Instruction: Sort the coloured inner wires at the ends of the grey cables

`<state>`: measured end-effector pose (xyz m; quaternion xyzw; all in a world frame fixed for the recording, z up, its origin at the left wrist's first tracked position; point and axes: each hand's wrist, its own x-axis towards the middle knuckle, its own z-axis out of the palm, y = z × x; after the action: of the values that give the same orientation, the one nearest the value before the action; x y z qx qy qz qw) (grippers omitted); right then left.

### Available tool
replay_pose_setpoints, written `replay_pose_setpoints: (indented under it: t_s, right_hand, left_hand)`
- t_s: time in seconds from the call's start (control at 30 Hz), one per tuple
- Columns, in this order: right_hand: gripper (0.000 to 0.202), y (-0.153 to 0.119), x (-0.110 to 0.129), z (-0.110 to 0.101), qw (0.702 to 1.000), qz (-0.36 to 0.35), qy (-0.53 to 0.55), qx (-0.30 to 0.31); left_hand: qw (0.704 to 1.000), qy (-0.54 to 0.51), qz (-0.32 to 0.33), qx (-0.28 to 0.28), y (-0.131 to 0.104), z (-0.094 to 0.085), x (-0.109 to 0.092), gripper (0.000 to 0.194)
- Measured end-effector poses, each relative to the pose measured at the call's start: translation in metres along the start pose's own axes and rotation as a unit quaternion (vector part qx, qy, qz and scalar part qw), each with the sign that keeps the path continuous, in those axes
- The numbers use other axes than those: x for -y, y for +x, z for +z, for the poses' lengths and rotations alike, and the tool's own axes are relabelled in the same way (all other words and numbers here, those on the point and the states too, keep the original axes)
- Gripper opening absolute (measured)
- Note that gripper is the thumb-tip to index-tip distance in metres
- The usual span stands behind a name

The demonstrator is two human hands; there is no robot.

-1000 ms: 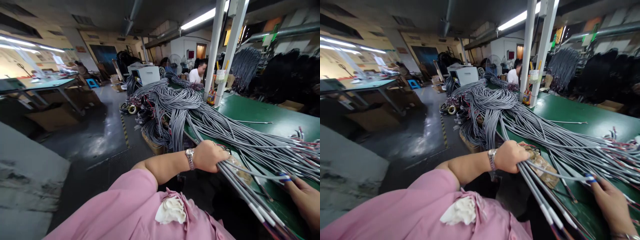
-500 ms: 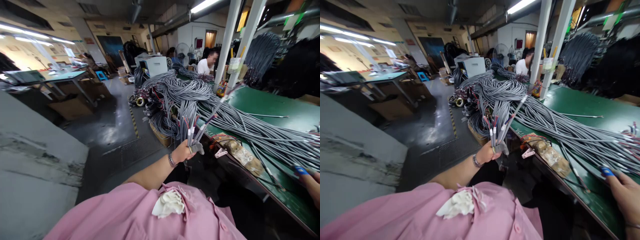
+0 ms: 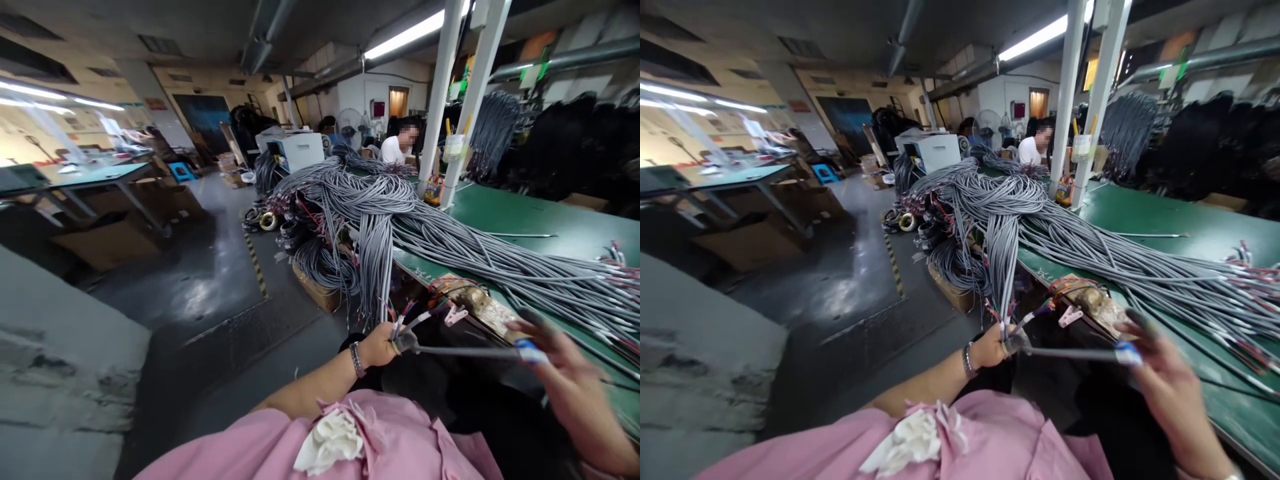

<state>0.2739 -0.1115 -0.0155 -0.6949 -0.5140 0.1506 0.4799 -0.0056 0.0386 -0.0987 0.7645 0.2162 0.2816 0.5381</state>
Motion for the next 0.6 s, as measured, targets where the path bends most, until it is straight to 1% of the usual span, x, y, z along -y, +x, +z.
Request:
replay_pose_setpoints:
  t_s: [0.03, 0.07, 0.1, 0.13, 0.2, 0.3, 0.37, 0.47, 0.53, 0.6]
  right_hand:
    - [0.053, -0.004, 0.013, 0.019, 0.993, -0.005, 0.100, 0.057]
    - [0.054, -0.008, 0.024, 0.036, 0.979, -0.007, 0.173, 0.103]
    - [0.052, -0.012, 0.033, 0.049, 0.967, -0.018, 0.227, 0.117]
    - [0.050, -0.015, 0.038, 0.058, 0.961, -0.018, 0.246, 0.126]
    - [0.043, -0.020, 0.041, 0.068, 0.962, -0.043, 0.218, 0.157]
    - [0.039, -0.025, 0.030, 0.074, 0.970, -0.083, 0.134, 0.187]
    - [0.045, -0.031, 0.024, 0.077, 0.970, -0.081, 0.137, 0.186]
    - [0.054, -0.044, 0.022, 0.078, 0.963, -0.044, 0.202, 0.170]
    - [0.047, -0.053, 0.022, 0.075, 0.964, -0.027, 0.229, 0.134]
    - [0.039, -0.060, 0.018, 0.069, 0.969, -0.011, 0.229, 0.092]
  left_hand:
    - [1.000, 0.020, 0.009, 0.005, -0.002, 0.000, 0.000, 0.049]
    - [0.999, 0.035, 0.012, 0.010, -0.003, 0.000, 0.000, 0.048]
    - [0.999, 0.045, 0.012, 0.011, -0.005, 0.000, -0.001, 0.047]
    - [0.999, 0.049, 0.011, 0.008, -0.006, -0.001, -0.001, 0.047]
    - [0.999, 0.039, 0.007, -0.024, -0.008, -0.004, 0.001, 0.048]
    - [0.994, 0.015, -0.009, -0.104, -0.011, -0.010, 0.005, 0.053]
    - [0.992, 0.016, -0.017, -0.124, -0.011, -0.013, 0.006, 0.055]
    - [0.994, 0.028, -0.016, -0.104, -0.009, -0.012, 0.006, 0.051]
    - [0.996, 0.032, -0.017, -0.087, -0.007, -0.008, 0.006, 0.048]
    - [0.997, 0.021, -0.022, -0.072, -0.005, -0.002, 0.006, 0.048]
